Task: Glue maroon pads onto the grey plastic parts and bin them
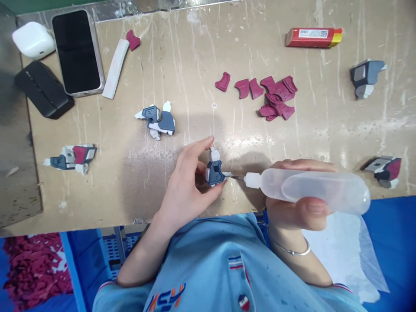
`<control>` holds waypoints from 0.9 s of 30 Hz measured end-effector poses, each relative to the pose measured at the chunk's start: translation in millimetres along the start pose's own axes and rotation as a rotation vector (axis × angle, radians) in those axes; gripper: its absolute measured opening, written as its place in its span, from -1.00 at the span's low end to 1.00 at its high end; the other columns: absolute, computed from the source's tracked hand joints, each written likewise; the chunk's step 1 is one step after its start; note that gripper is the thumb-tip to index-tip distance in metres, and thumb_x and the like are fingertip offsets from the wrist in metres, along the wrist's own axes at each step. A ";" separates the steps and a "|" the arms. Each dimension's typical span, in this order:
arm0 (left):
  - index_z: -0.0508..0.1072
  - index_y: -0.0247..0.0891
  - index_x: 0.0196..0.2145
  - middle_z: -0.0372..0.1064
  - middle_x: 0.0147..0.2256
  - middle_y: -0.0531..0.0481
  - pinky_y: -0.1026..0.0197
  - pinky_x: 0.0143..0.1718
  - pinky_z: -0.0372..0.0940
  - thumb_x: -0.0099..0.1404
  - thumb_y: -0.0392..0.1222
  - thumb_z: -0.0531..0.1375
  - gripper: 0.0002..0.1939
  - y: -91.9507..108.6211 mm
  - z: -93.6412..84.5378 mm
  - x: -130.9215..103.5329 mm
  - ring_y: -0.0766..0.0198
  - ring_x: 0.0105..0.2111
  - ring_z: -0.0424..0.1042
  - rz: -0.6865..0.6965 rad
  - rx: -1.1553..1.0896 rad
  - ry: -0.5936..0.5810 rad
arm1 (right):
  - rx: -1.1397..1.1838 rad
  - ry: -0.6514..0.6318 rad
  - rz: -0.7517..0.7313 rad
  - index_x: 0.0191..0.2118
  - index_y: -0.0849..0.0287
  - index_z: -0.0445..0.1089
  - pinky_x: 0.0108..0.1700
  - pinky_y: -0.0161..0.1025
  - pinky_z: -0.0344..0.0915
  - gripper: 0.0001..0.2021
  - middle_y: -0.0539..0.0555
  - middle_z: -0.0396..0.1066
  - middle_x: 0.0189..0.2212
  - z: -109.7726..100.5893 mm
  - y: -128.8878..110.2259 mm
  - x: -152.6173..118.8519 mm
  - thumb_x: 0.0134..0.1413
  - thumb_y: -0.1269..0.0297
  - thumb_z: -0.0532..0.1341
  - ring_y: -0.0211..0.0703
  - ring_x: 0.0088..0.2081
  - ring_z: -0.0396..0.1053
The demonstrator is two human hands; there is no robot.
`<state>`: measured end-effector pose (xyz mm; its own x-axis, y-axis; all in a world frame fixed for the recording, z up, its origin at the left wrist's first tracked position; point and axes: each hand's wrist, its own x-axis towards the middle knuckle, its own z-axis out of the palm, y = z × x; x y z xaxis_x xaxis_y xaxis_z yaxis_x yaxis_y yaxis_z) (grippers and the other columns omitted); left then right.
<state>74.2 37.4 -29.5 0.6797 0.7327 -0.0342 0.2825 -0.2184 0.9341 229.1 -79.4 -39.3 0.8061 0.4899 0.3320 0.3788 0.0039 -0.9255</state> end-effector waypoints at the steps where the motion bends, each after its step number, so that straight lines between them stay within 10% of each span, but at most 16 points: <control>1: 0.23 0.16 0.38 0.38 0.28 -0.04 0.02 -0.04 0.58 0.29 -0.35 0.40 -0.18 0.4 -0.2 0.0 0.29 -0.28 0.49 -0.007 0.009 0.002 | -0.005 -0.001 0.005 -0.14 -0.16 0.61 -0.34 0.07 0.31 -0.57 0.06 0.48 -0.29 -0.4 0.2 -0.2 0.23 -0.36 0.27 0.07 -0.33 0.44; 27: 0.30 0.10 0.35 0.36 0.29 -0.09 0.19 -0.17 0.56 0.31 -0.33 0.39 -0.25 0.8 -1.9 -0.3 0.38 -0.31 0.49 0.037 0.048 0.016 | 0.187 -0.026 0.015 -0.13 -0.02 0.61 -0.43 -0.04 0.36 -0.59 0.07 0.53 -0.33 5.1 5.1 5.0 0.25 -0.26 0.32 0.01 -0.38 0.48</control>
<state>73.0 38.2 -28.1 0.6796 0.7336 0.0055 0.2903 -0.2757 0.9164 232.7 -72.5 -43.3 0.7978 0.5137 0.3155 0.2740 0.1573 -0.9488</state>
